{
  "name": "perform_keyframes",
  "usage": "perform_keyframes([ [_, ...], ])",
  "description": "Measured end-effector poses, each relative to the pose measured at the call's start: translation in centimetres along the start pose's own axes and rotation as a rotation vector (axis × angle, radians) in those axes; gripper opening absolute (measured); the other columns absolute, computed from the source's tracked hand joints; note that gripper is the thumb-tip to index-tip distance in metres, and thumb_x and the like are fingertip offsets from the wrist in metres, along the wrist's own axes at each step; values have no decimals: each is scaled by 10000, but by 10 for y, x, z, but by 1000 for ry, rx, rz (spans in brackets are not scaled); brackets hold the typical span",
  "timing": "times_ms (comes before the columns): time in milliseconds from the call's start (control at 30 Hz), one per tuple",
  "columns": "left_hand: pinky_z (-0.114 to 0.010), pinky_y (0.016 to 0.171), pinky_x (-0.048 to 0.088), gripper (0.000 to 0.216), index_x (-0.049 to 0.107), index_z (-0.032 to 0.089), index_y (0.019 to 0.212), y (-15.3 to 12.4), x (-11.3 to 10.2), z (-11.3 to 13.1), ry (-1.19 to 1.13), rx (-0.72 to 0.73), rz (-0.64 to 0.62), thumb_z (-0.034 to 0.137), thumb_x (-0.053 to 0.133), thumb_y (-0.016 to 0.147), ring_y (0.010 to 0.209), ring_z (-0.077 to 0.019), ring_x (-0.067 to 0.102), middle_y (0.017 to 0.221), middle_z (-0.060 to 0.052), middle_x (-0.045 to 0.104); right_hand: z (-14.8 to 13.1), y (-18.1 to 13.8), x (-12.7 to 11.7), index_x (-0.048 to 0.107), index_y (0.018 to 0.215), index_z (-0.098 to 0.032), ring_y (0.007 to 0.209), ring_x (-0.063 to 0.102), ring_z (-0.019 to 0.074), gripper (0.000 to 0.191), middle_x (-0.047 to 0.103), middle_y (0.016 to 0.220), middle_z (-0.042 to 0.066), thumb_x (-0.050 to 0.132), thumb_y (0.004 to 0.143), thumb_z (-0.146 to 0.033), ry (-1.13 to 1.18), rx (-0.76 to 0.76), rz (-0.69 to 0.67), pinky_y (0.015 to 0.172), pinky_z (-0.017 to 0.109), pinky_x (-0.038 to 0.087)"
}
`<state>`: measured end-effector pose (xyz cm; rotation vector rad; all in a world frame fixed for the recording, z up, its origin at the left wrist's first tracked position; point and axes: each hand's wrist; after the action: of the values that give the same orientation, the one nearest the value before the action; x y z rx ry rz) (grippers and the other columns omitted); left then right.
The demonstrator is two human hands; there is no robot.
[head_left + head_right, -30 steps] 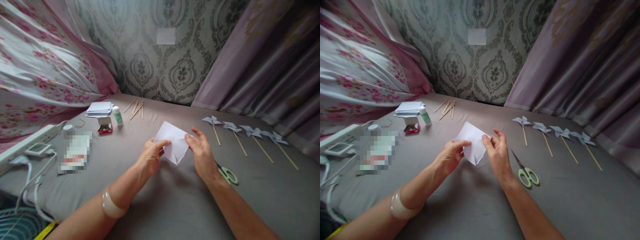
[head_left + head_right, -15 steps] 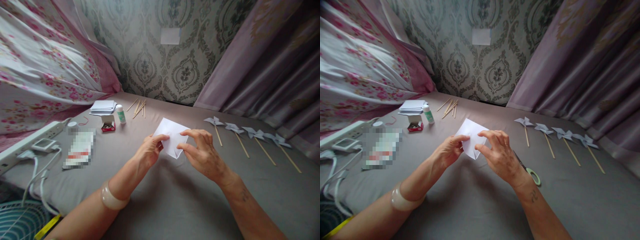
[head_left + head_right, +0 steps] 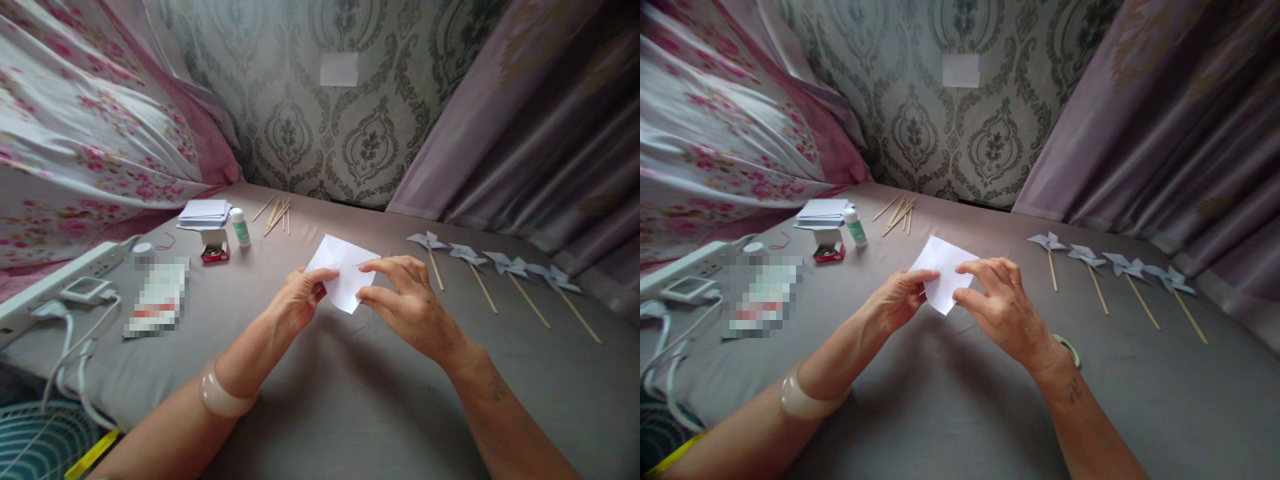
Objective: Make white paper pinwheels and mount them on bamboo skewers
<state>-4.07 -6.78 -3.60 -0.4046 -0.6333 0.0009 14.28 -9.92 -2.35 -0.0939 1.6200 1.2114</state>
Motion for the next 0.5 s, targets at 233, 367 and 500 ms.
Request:
perform_keyframes([
  [233, -272, 675, 456, 275, 683, 148, 728, 3, -3, -3, 20, 34, -26, 104, 787, 477, 773, -177, 623, 870, -73, 722, -1, 2, -3, 683, 879, -224, 1033, 565, 231, 59, 682, 1106, 66, 627, 888, -241, 56, 28, -20, 938, 431, 375],
  [367, -277, 686, 457, 298, 677, 149, 756, 3, -3, -5, 34, 74, -46, 117, 798, 485, 781, -181, 619, 853, -69, 712, -2, 3, -2, 682, 897, -221, 1012, 567, 219, 63, 684, 1077, 62, 633, 885, -258, 90, 65, -6, 927, 409, 375],
  [500, -278, 683, 463, 329, 667, 143, 783, 0, -3, -8, 51, 95, -58, 122, 805, 485, 771, -182, 615, 817, -66, 699, -5, 4, 0, 678, 890, -222, 935, 579, 200, 66, 690, 970, 44, 632, 887, -269, 81, 129, 46, 893, 386, 381],
])
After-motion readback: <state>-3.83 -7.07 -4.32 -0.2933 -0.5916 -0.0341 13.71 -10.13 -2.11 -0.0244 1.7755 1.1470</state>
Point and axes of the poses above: each hand's wrist, its own y-axis towards the middle knuckle, its own x-axis out of the palm, z = x × y
